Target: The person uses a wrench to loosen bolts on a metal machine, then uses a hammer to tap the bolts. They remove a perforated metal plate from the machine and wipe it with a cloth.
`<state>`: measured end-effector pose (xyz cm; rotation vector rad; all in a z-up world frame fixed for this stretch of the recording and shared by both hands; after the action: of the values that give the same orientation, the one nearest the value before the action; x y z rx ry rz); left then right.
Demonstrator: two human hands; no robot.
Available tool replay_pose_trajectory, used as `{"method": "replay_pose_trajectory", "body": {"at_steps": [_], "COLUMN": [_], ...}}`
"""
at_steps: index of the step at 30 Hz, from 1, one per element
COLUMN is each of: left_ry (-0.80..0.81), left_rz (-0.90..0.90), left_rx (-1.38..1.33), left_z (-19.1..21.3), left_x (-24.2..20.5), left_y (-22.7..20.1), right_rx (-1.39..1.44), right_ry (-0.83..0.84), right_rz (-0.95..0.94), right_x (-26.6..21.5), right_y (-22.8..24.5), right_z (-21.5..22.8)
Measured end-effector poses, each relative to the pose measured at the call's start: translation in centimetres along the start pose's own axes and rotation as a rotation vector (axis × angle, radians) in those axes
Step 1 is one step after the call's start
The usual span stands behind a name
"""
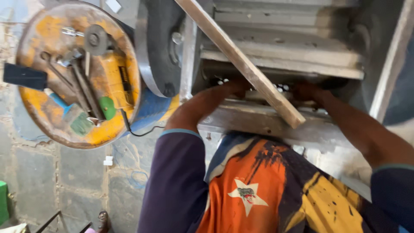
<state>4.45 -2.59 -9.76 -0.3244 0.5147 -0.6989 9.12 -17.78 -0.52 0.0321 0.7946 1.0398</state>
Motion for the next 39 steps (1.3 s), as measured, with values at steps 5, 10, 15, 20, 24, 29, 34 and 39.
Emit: {"method": "replay_pose_trajectory", "body": {"at_steps": [5, 10, 15, 20, 24, 29, 34, 39], "left_ry": [0.127, 0.133, 0.145, 0.160, 0.177, 0.286, 0.283, 0.155], "left_rz": [0.110, 0.143, 0.128, 0.121, 0.141, 0.157, 0.165, 0.212], "left_rx": [-0.012, -0.068, -0.098, -0.110, -0.136, -0.155, -0.165, -0.135], "left_z": [0.1, 1.3, 0.7, 0.8, 1.5, 2.0, 3.4, 4.5], "left_x": [-0.6, -1.5, -1.2, 0.1, -2.0, -7.1, -7.9, -6.8], "left_y": [0.0, 0.0, -0.3, -0.1, 0.7, 1.1, 0.5, 2.3], "right_rx": [0.073, -0.153, -0.106, -0.076, -0.070, -0.038, 0.046, 0.095], "right_ry": [0.039, 0.110, 0.137, 0.147, 0.155, 0.165, 0.186, 0.147], "right_rz": [-0.041, 0.047, -0.002, -0.039, -0.044, -0.095, -0.235, -0.311], "right_x": [-0.6, -0.2, -0.7, -0.5, 0.3, -0.2, -1.2, -2.0], "right_y": [0.4, 2.1, 1.4, -1.1, -2.9, -5.0, -5.5, -2.9], "right_z": [0.5, 1.3, 0.1, -1.0, -2.5, -4.6, -4.4, -1.8]}}
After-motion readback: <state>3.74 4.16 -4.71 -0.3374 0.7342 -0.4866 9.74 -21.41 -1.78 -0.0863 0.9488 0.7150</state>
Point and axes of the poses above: each hand's wrist, its own x-axis towards the middle knuckle, its own z-axis out of the back of the hand, y = z × x, the point moved 10 cm from there along x, towards the middle knuckle, and after that the axes turned 7 degrees about x, right-handed, at the moved point
